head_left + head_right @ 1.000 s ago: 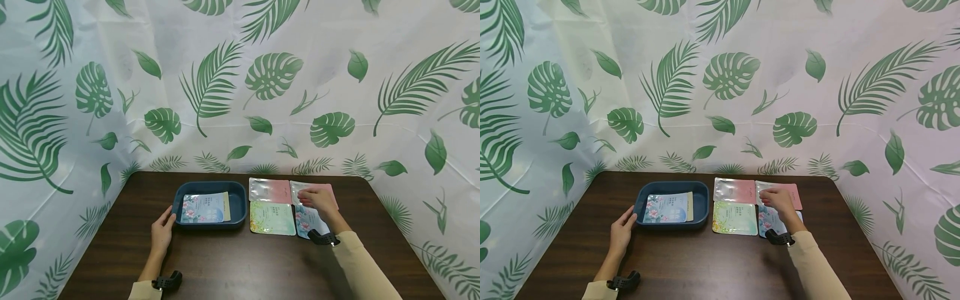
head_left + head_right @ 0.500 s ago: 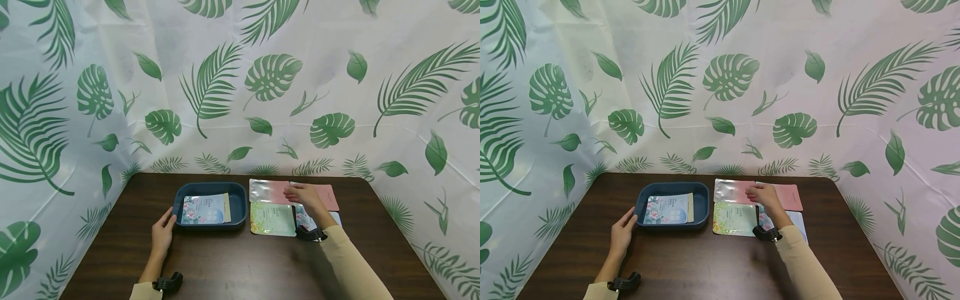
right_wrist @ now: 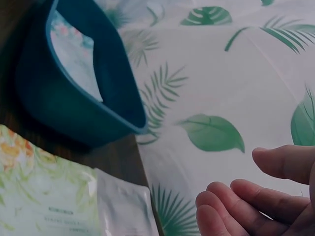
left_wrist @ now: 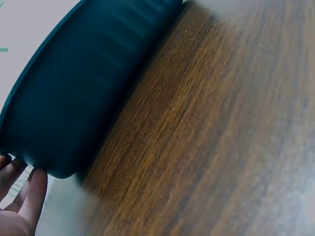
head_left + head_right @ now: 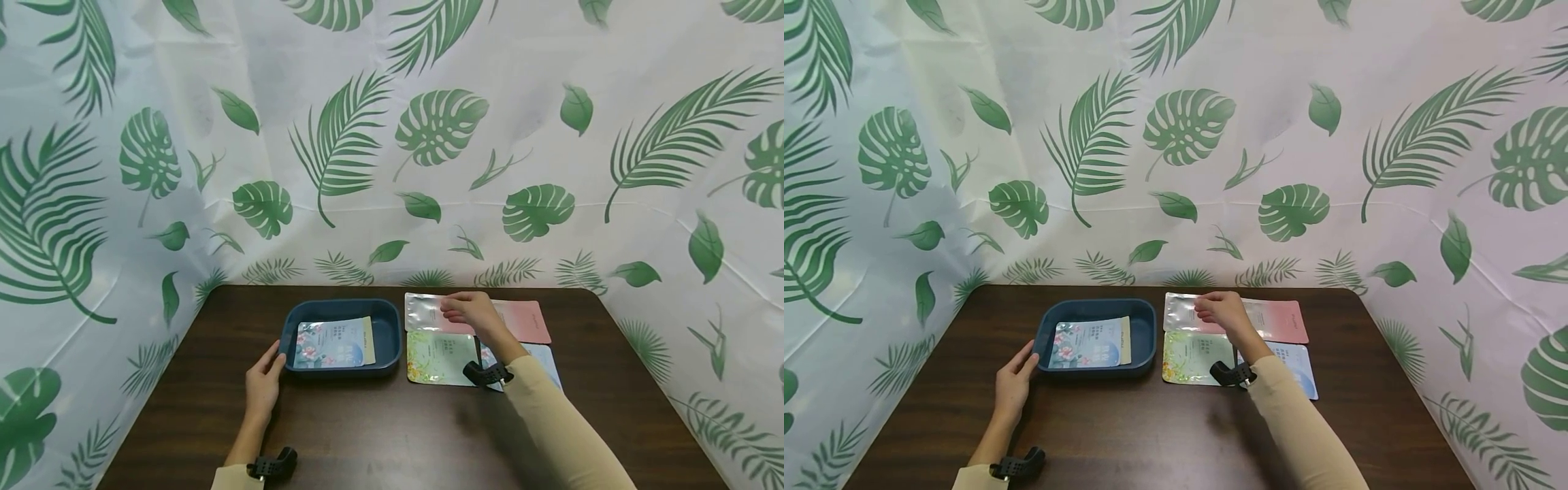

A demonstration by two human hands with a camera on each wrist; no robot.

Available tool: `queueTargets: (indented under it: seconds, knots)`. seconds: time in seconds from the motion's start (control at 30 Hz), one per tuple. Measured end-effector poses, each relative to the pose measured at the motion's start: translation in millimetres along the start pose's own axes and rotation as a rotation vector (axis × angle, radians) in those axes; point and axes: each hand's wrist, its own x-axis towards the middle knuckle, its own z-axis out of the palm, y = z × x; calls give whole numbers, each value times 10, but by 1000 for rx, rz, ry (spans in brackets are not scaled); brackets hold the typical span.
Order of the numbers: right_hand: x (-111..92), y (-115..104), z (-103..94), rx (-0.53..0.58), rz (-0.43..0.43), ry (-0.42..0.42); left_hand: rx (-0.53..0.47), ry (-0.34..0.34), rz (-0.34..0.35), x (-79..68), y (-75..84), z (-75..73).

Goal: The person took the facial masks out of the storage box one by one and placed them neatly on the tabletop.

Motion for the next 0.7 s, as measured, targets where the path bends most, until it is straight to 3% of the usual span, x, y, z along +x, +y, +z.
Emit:
queueTargets:
  seconds: [0.7]
  knots:
    - [235, -87, 641, 89, 22, -85, 3, -10, 3, 3, -9, -12]
